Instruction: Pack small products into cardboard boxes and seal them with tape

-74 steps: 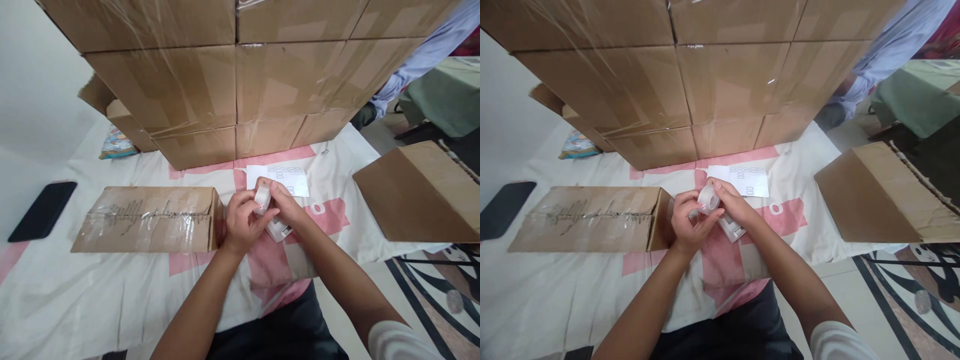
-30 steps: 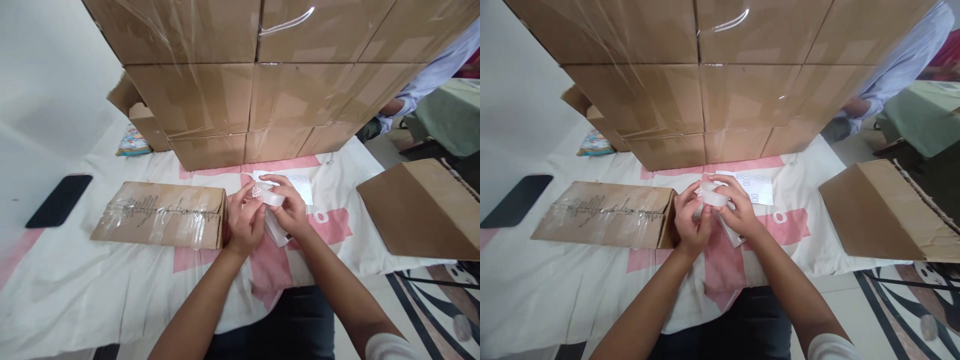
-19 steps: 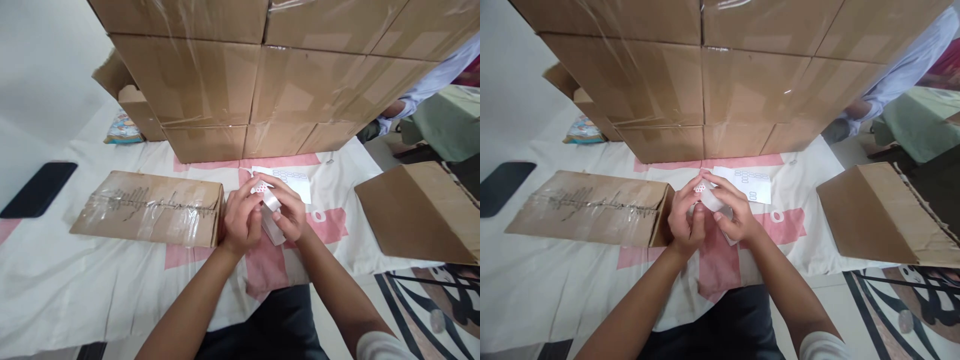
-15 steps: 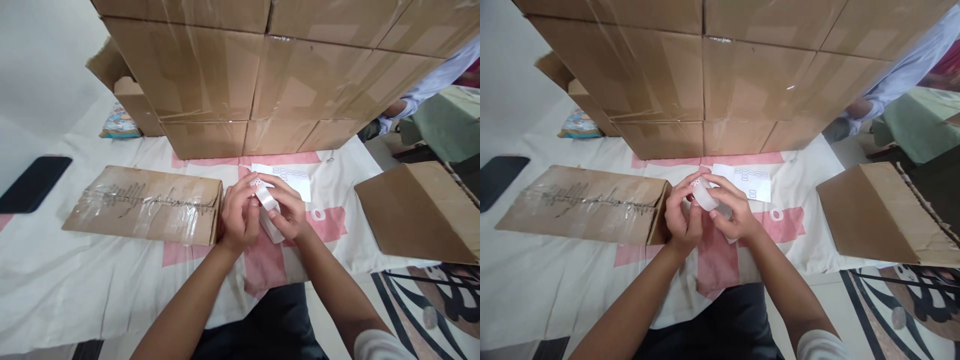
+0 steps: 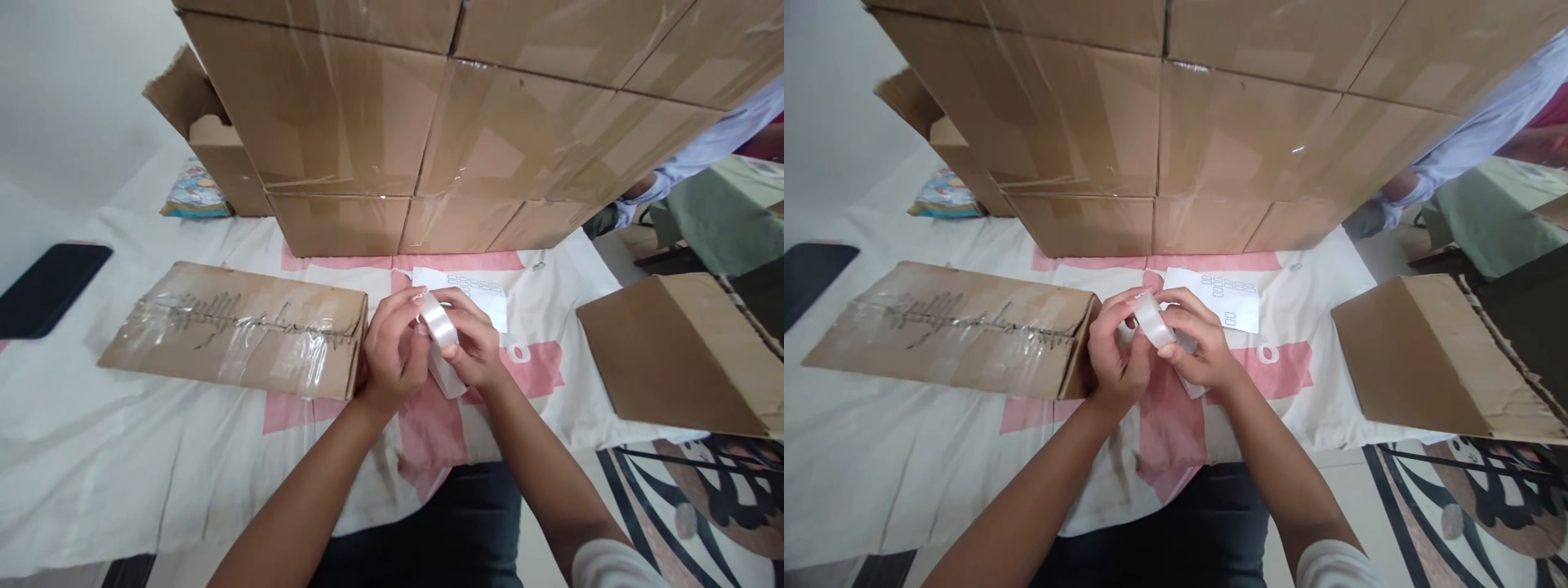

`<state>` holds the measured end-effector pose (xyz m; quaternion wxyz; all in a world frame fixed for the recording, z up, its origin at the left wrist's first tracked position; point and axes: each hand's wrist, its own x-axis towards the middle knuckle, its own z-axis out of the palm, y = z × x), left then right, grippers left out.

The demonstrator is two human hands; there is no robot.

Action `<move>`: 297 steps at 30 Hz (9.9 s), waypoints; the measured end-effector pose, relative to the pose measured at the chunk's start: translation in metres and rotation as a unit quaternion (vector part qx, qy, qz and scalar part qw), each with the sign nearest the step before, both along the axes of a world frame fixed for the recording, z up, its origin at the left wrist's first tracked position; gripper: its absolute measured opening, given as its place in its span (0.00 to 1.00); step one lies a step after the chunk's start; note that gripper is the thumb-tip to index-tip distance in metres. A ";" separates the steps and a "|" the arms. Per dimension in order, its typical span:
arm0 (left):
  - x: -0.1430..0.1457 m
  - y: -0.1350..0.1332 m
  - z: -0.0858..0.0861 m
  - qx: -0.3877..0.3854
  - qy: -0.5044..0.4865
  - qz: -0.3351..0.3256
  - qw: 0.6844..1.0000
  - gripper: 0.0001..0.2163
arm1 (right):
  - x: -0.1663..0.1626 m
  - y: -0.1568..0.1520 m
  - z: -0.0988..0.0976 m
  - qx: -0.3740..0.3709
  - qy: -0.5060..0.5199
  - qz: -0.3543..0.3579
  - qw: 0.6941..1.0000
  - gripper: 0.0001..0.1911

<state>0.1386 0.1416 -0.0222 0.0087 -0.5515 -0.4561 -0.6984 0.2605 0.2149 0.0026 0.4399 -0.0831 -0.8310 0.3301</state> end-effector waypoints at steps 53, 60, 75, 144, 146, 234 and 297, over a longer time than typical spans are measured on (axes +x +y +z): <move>-0.006 0.006 -0.009 -0.074 0.094 0.056 0.991 0.10 | 0.002 0.012 -0.007 0.077 -0.047 -0.086 0.992 0.06; -0.006 0.006 -0.006 -0.065 0.090 0.071 0.991 0.09 | 0.003 0.015 -0.014 0.053 -0.054 -0.102 0.992 0.06; 0.000 0.003 -0.007 -0.015 0.119 0.068 0.990 0.03 | 0.003 0.011 -0.010 0.071 -0.018 -0.098 0.992 0.08; -0.002 0.005 -0.011 -0.080 0.084 0.040 0.992 0.04 | 0.004 0.019 -0.014 -0.004 -0.145 -0.206 0.968 0.15; -0.003 0.005 -0.014 -0.108 0.062 0.048 0.991 0.07 | 0.005 0.019 -0.013 -0.006 -0.134 -0.179 0.975 0.11; -0.002 -0.001 0.009 0.043 0.079 -0.097 0.991 0.12 | -0.002 -0.003 -0.011 -0.491 0.061 0.064 0.866 0.32; 0.017 0.003 -0.003 0.011 0.060 -0.065 0.996 0.09 | -0.007 -0.005 -0.007 -0.346 0.267 -0.033 0.899 0.12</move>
